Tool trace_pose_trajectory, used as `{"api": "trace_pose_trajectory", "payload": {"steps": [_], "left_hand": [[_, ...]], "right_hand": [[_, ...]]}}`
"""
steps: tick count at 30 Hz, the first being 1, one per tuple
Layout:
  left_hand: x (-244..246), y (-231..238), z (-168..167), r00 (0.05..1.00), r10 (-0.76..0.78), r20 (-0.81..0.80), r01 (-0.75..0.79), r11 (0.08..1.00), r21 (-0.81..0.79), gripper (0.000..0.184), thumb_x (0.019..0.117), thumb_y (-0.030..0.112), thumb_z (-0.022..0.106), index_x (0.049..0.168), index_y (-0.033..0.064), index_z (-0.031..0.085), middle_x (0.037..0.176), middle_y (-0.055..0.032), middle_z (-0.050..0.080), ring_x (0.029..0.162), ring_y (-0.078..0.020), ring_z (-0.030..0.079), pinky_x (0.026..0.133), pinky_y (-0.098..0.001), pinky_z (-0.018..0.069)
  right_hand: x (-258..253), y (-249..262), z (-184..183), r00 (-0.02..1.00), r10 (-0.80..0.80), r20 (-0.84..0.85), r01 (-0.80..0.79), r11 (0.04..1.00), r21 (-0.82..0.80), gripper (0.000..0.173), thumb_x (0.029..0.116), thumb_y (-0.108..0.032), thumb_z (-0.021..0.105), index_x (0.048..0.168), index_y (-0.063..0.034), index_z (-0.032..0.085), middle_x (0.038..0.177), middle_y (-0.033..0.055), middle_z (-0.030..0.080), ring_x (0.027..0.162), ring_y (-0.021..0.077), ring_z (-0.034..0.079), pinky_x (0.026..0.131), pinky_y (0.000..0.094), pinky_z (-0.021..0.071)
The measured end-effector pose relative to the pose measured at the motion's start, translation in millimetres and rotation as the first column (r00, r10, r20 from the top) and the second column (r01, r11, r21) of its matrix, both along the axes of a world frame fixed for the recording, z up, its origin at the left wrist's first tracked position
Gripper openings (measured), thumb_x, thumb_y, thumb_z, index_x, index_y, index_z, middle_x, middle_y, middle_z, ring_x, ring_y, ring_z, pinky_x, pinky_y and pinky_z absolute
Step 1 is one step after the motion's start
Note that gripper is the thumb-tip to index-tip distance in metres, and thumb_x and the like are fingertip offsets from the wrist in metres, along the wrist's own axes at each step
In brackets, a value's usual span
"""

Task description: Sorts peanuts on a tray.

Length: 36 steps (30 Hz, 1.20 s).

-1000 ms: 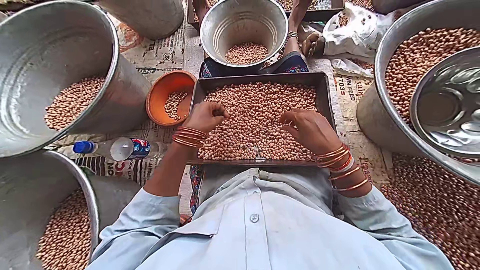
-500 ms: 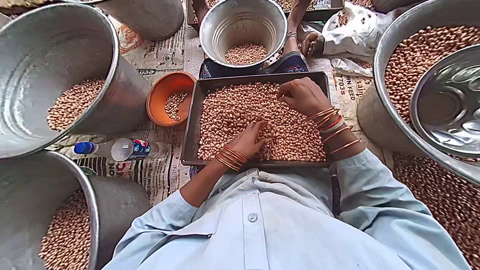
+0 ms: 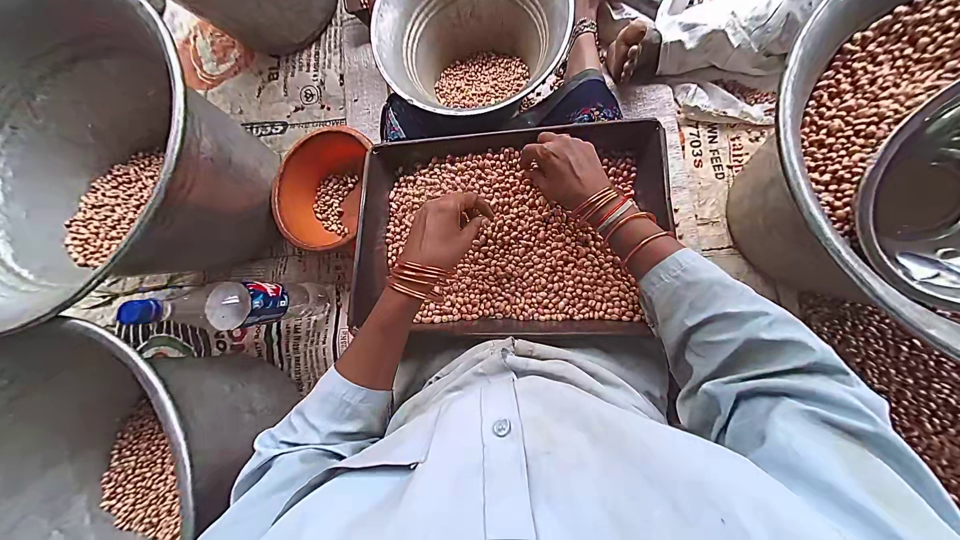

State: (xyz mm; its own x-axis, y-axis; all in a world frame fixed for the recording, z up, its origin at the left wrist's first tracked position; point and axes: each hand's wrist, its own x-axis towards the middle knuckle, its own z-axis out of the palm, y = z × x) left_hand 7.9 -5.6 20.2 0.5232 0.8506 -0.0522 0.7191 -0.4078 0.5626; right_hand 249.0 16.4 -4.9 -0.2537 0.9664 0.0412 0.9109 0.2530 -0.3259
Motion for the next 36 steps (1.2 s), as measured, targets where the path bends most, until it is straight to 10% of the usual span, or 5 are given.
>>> {"api": "trace_pose_trajectory", "payload": {"steps": [12, 19, 25, 30, 36], "left_hand": [[-7.9, -56.5, -38.3, 0.946, -0.269, -0.178, 0.289, 0.952, 0.097, 0.012, 0.0909, 0.008, 0.073, 0.099, 0.0134, 0.079, 0.1, -0.0119, 0.072, 0.097, -0.0331, 0.071, 0.075, -0.0516, 0.0594], [-19.8, -38.1, -30.6, 0.968, -0.163, 0.191, 0.192, 0.971, -0.145, 0.022, 0.0931, 0.018, 0.066, 0.108, 0.0036, 0.072, 0.094, -0.0094, 0.073, 0.079, -0.018, 0.07, 0.073, -0.04, 0.0596], [2.8, -25.0, -13.1, 0.98, -0.055, 0.19, 0.092, 0.977, -0.19, 0.017, 0.0942, 0.009, 0.06, 0.104, 0.0066, 0.073, 0.079, -0.003, 0.064, 0.062, -0.0117, 0.053, 0.06, -0.0336, 0.0454], [35.6, -34.2, -23.8, 0.969, -0.166, -0.185, 0.153, 0.985, -0.082, 0.022, 0.0974, 0.019, 0.069, 0.112, 0.004, 0.074, 0.113, -0.0189, 0.072, 0.108, -0.0377, 0.07, 0.093, -0.0585, 0.0541], [8.1, -22.5, -22.7, 0.965, -0.085, 0.247, 0.159, 0.941, -0.298, 0.013, 0.0938, 0.015, 0.062, 0.103, 0.0072, 0.068, 0.076, -0.0007, 0.062, 0.062, -0.0081, 0.054, 0.059, -0.0296, 0.0462]], "right_hand": [[34.1, 1.8, 11.4, 0.426, -0.23, -0.875, 0.154, 0.971, -0.18, 0.017, 0.0932, -0.006, 0.05, 0.11, -0.0075, 0.053, 0.086, -0.0008, 0.062, 0.062, 0.0055, 0.062, 0.056, 0.0228, 0.0555], [10.3, -53.0, 44.3, 0.943, 0.108, -0.315, -0.166, 0.973, -0.161, 0.012, 0.0958, -0.018, 0.069, 0.103, -0.0097, 0.073, 0.077, 0.0056, 0.064, 0.068, 0.0199, 0.058, 0.067, 0.0441, 0.0475], [-15.7, -96.9, 27.1, 0.987, 0.161, -0.008, -0.159, 0.966, -0.201, 0.009, 0.0936, -0.012, 0.07, 0.099, -0.0066, 0.074, 0.097, 0.0175, 0.071, 0.09, 0.0387, 0.071, 0.069, 0.0577, 0.0545], [-18.4, -100.1, 14.5, 0.99, 0.135, 0.036, -0.127, 0.977, -0.17, 0.01, 0.0923, -0.012, 0.07, 0.098, -0.0046, 0.073, 0.095, 0.0184, 0.07, 0.087, 0.0383, 0.07, 0.067, 0.0555, 0.0547], [-2.6, -98.6, 22.1, 0.979, 0.122, -0.165, -0.154, 0.967, -0.201, 0.016, 0.0932, -0.023, 0.071, 0.099, -0.0081, 0.073, 0.087, 0.0129, 0.071, 0.082, 0.0321, 0.07, 0.07, 0.0548, 0.0539]]}}
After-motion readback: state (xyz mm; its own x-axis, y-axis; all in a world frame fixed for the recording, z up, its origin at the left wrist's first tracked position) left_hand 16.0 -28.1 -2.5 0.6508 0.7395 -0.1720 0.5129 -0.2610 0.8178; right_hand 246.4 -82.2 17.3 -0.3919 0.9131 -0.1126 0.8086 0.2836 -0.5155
